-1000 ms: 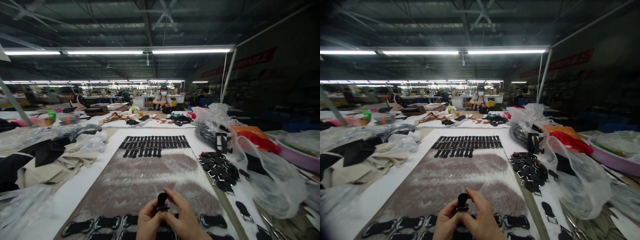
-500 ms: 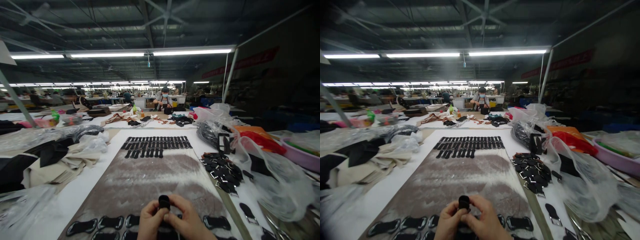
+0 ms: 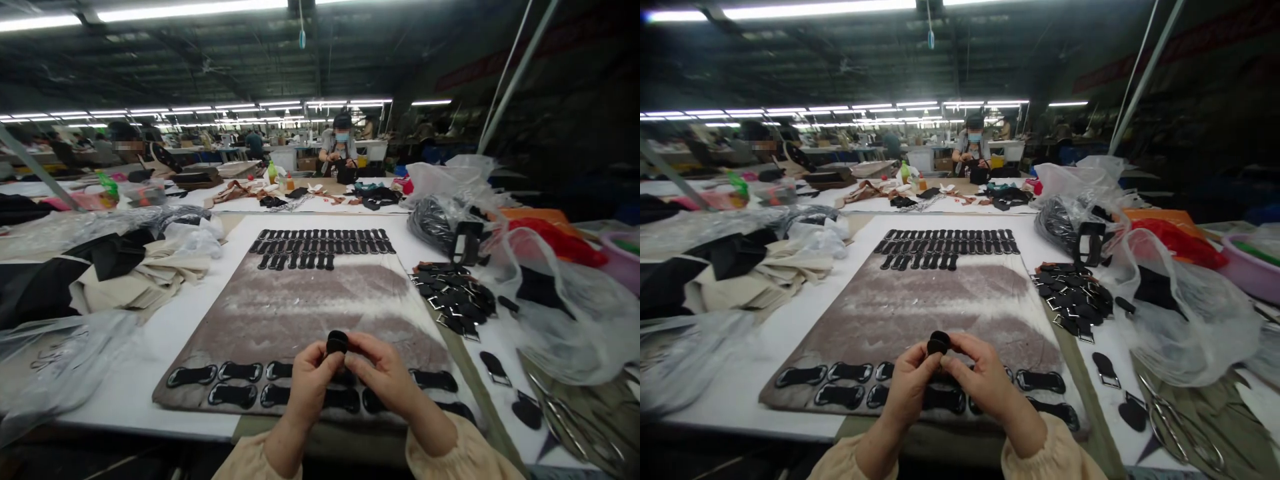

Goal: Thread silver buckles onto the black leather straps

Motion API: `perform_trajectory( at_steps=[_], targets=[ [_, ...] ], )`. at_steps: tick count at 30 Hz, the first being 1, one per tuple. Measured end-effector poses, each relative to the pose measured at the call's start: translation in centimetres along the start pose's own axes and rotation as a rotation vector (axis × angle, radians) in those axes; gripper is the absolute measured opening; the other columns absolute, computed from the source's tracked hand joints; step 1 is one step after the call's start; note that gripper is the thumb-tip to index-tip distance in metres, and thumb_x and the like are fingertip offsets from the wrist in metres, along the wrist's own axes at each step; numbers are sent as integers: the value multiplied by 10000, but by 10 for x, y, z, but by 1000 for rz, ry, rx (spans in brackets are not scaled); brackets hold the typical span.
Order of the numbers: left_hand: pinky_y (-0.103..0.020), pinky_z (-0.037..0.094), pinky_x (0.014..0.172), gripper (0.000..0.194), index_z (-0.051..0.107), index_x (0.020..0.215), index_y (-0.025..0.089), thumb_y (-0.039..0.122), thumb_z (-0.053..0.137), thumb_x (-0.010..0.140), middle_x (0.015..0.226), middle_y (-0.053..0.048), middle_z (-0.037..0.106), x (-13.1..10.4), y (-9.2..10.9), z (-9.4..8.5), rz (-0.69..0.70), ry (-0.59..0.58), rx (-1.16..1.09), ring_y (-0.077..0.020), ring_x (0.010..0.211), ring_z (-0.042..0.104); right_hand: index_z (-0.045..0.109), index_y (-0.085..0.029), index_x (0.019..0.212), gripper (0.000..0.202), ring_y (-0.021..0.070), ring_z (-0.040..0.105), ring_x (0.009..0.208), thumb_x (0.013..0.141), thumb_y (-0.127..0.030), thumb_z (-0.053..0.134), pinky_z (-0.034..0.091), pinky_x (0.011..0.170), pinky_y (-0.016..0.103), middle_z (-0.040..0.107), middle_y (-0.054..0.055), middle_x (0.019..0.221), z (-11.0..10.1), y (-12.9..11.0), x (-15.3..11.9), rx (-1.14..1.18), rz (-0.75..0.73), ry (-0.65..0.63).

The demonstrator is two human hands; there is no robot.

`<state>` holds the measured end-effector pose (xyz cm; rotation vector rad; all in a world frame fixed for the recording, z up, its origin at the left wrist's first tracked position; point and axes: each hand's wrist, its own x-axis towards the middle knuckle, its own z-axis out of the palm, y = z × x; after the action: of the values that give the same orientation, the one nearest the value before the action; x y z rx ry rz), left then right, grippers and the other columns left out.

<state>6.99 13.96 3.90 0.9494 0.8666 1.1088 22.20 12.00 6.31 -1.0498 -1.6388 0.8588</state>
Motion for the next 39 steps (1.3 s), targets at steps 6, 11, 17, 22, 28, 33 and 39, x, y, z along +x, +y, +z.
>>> perform_trajectory(
  at_steps=[6,11,17,22,28,33,39],
  targets=[
    [-200,377,560,246,577,653,126,312,720,727,555,34,559,-3,2,5,-23,-5,22,-78,543,471,564,-217,1293,428,227,624,977,892,-352,628,508,887,363,651,78,1104,1,9,-4,11,62,66],
    [-198,387,516,289,578,628,127,337,774,660,525,35,564,-1,4,7,-84,11,47,-77,503,477,632,-210,1213,383,246,617,1010,858,-348,663,505,899,375,647,81,1136,-1,14,-6,32,121,51],
    [-194,414,499,268,593,624,122,301,792,626,526,21,595,-1,2,5,-137,-48,22,-79,483,505,688,-190,1092,345,253,650,945,830,-414,664,539,831,363,709,65,974,-4,14,-3,221,289,54],
    [-178,410,483,276,586,619,123,316,781,648,521,25,588,-2,2,7,-153,-26,43,-67,474,496,728,-198,1000,240,245,666,910,832,-347,645,532,832,355,720,59,972,-2,12,-1,51,206,160],
    [-215,482,570,258,649,774,109,331,755,694,642,-21,668,-3,2,5,-203,-102,-5,-114,578,604,741,-192,969,239,244,672,866,856,-339,591,534,804,355,725,60,939,3,14,-3,-104,169,245],
    [-274,527,689,372,685,987,99,277,777,673,912,-109,720,-2,5,0,-304,-272,-119,-173,729,677,737,-180,962,264,243,670,833,856,-369,586,553,720,333,726,65,911,2,14,-3,-72,232,292],
    [-231,505,612,251,711,883,107,292,744,717,761,-62,705,-2,2,1,-268,-182,-122,-117,607,632,716,-183,1018,246,238,663,862,850,-330,615,529,796,359,714,73,953,1,16,-5,-100,144,220]
  ],
)
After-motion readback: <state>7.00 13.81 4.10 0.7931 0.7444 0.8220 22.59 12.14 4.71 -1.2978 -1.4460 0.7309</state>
